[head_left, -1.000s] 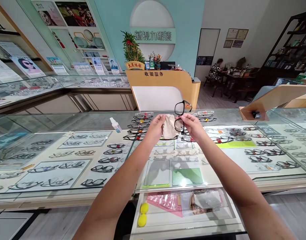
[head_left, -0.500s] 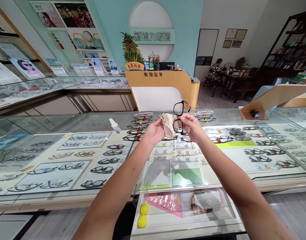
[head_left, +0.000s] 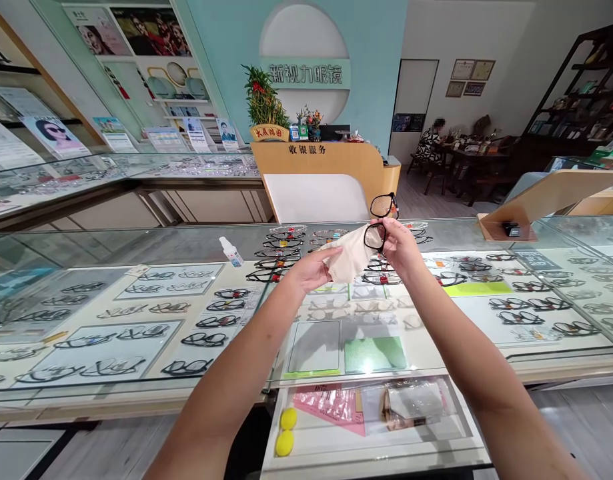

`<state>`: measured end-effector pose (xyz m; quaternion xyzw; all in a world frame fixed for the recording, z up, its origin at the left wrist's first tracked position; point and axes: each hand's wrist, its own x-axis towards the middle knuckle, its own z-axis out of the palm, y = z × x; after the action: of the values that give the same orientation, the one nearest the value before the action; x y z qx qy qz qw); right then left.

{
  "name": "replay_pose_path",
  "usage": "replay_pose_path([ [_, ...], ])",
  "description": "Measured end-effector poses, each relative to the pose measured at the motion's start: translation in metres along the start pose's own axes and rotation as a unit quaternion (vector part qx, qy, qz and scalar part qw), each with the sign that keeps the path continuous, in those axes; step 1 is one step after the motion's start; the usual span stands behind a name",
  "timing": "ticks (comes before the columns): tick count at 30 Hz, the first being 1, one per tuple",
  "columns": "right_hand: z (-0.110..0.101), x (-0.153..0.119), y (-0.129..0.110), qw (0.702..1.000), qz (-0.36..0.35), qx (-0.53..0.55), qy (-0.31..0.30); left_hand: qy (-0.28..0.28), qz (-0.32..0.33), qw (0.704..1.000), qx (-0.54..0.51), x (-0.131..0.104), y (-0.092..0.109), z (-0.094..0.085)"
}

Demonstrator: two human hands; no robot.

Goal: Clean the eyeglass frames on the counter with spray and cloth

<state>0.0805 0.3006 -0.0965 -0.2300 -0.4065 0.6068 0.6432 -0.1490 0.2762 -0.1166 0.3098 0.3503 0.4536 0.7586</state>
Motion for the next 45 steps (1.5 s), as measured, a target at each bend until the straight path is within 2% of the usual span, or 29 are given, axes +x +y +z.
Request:
replay_pose_path([
  [4,0.001,-0.004,-0.006,1.0,0.004,-0.029,-0.007,-0.01,0.051,0.998,-0.027,-0.001,0.004,0.001],
  [8,0.008,-0.012,-0.008,0.995,-0.023,-0.093,-0.032,-0.017,0.095,0.995,-0.024,0.001,0.004,0.0],
  [13,0.015,-0.018,-0.004,0.99,-0.017,-0.117,-0.08,-0.049,0.11,0.992,-0.027,-0.003,0.007,-0.003],
  [16,0.017,-0.019,-0.002,0.99,-0.012,-0.111,-0.09,-0.083,0.107,0.99,-0.034,-0.007,0.011,-0.005],
  [19,0.018,-0.02,-0.003,0.992,-0.001,-0.1,-0.08,-0.118,0.111,0.987,0.009,-0.009,0.011,-0.007],
  [21,0.019,-0.021,-0.004,0.992,0.01,-0.098,-0.079,-0.121,0.127,0.983,0.056,-0.009,0.01,-0.005],
  [26,0.02,-0.022,-0.001,0.991,0.014,-0.104,-0.083,-0.095,0.182,0.972,0.114,-0.01,0.002,0.008],
  [32,0.028,-0.027,0.012,0.992,0.029,-0.086,-0.088,-0.026,0.25,0.958,0.137,-0.002,-0.014,0.022],
  [35,0.033,-0.03,0.017,0.993,0.045,-0.067,-0.082,0.009,0.246,0.957,0.153,-0.001,-0.02,0.025],
  [41,0.036,-0.032,0.019,0.994,0.067,-0.056,-0.068,-0.026,0.219,0.967,0.128,-0.004,-0.025,0.032],
  [45,0.038,-0.035,0.02,0.994,0.069,-0.051,-0.073,0.004,0.246,0.959,0.139,-0.006,-0.026,0.034],
])
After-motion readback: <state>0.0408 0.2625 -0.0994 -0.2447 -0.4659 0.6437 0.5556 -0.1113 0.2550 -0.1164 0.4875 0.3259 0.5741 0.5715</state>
